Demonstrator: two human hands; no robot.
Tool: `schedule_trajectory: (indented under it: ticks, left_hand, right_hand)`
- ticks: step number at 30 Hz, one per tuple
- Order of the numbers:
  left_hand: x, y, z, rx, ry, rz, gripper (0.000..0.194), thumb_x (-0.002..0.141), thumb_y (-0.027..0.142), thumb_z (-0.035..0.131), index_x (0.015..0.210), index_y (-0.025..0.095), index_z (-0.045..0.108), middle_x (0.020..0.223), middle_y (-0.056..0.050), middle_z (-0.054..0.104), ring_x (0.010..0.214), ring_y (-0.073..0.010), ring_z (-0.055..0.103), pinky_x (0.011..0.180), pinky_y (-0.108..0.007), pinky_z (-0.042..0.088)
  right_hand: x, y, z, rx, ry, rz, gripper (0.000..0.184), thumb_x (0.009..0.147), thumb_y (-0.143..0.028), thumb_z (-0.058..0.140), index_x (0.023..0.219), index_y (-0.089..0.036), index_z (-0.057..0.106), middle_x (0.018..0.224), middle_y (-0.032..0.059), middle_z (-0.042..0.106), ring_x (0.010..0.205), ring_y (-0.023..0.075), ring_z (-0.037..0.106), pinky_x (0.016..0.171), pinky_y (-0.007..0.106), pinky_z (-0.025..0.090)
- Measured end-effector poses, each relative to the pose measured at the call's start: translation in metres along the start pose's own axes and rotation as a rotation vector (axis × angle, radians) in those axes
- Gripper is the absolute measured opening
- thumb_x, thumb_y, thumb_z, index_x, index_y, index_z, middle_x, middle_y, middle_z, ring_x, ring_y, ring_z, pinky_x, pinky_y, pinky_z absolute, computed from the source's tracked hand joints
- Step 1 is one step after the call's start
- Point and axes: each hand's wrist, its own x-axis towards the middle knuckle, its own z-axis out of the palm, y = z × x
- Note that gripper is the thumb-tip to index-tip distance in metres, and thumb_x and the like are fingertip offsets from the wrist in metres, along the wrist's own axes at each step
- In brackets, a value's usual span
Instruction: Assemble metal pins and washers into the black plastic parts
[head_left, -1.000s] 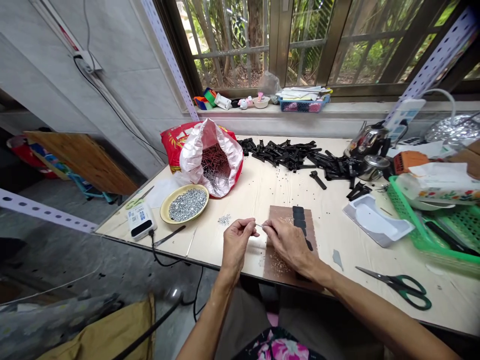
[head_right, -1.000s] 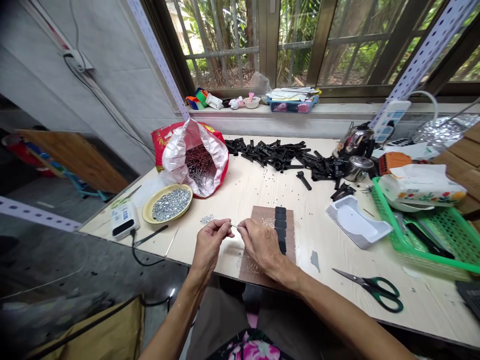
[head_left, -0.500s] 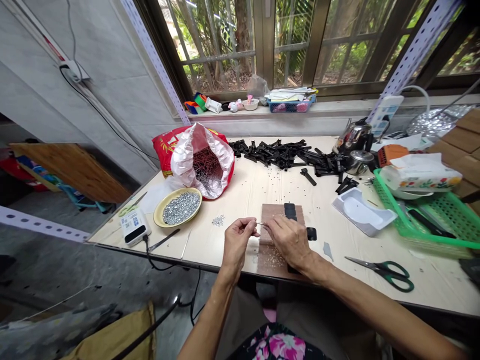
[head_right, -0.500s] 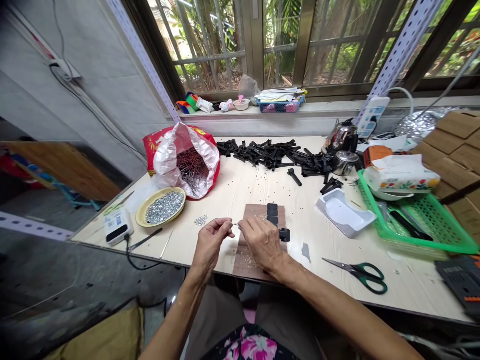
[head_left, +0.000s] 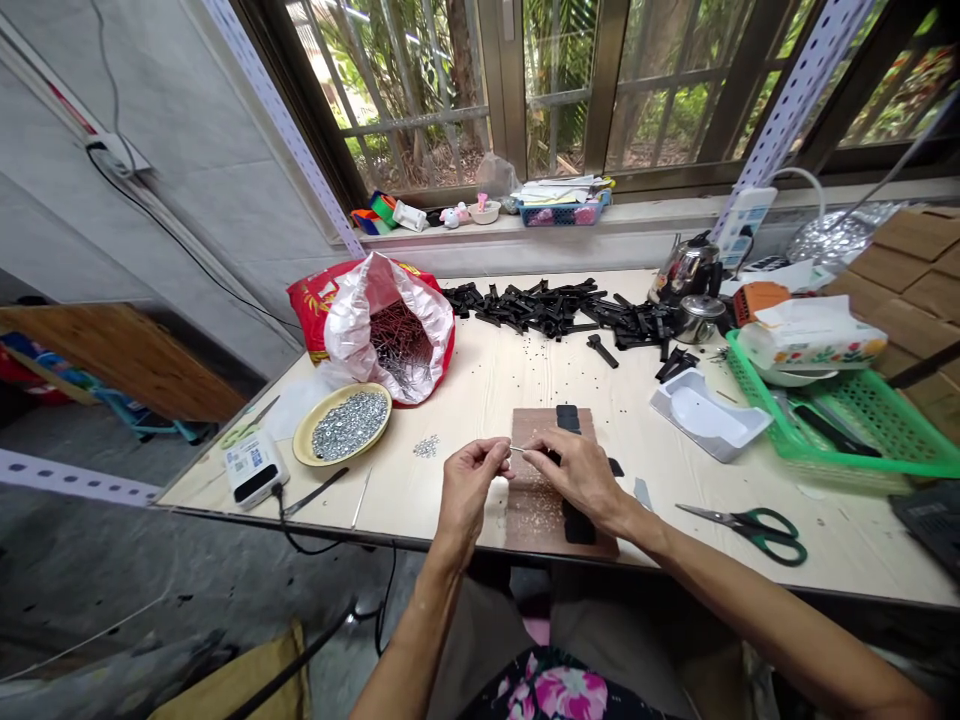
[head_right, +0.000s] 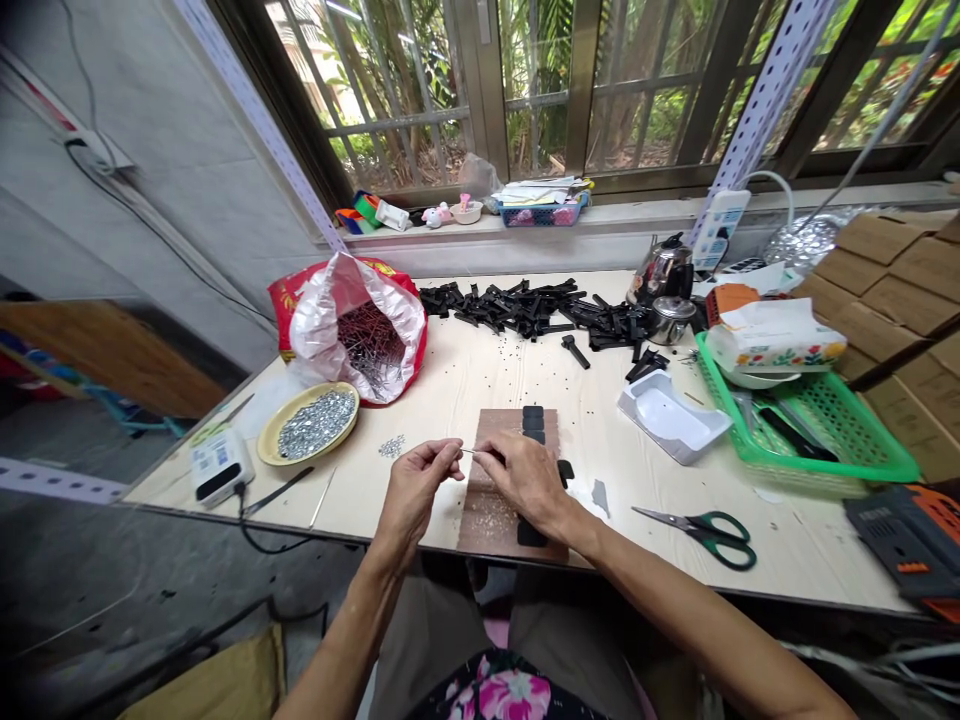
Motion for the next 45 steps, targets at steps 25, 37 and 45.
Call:
schedule_trajectory:
  ticks: [25,37,45]
  left_hand:
    - [0.006,-0.004,-0.004,-0.196,-0.038,-0.165,0.030,0.060,0.033,0.080,0.076,0.009,0.071,0.061,0.000,0.061,0.051,-0.0048,0.052,0.054,-0.018,0.045]
    - [0.001,-0.007,0.016,-0.123,-0.097,-0.191,0.043,0.065,0.041,0.075,0.095,0.011,0.071,0.080,-0.005,0.063,0.060,-0.0075,0.053,0.057,-0.021,0.047]
    - [-0.005,-0.043,0.021,0.268,-0.044,-0.023,0.070,0.079,0.051,0.057,0.139,0.021,0.037,0.085,-0.003,0.058,0.061,-0.0109,0.052,0.049,-0.021,0.044]
  right_hand:
    - [0.000,0.001,0.011,-0.419,0.145,-0.208,0.025,0.095,-0.028,0.044,0.080,-0.017,0.059,0.073,0.0024,0.060,0.069,0.0147,0.054,0.062,0.028,0.030]
    - [-0.015,0.029,-0.015,-0.022,0.031,-0.105,0.016,0.094,-0.027,0.047,0.095,-0.019,0.061,0.087,0.0028,0.061,0.079,0.0127,0.059,0.067,0.023,0.045]
    - [0.016,0.121,-0.041,-0.341,-0.018,-0.148,0.021,0.093,-0.029,0.048,0.084,-0.018,0.064,0.082,0.0037,0.061,0.080,0.0156,0.054,0.061,0.024,0.042]
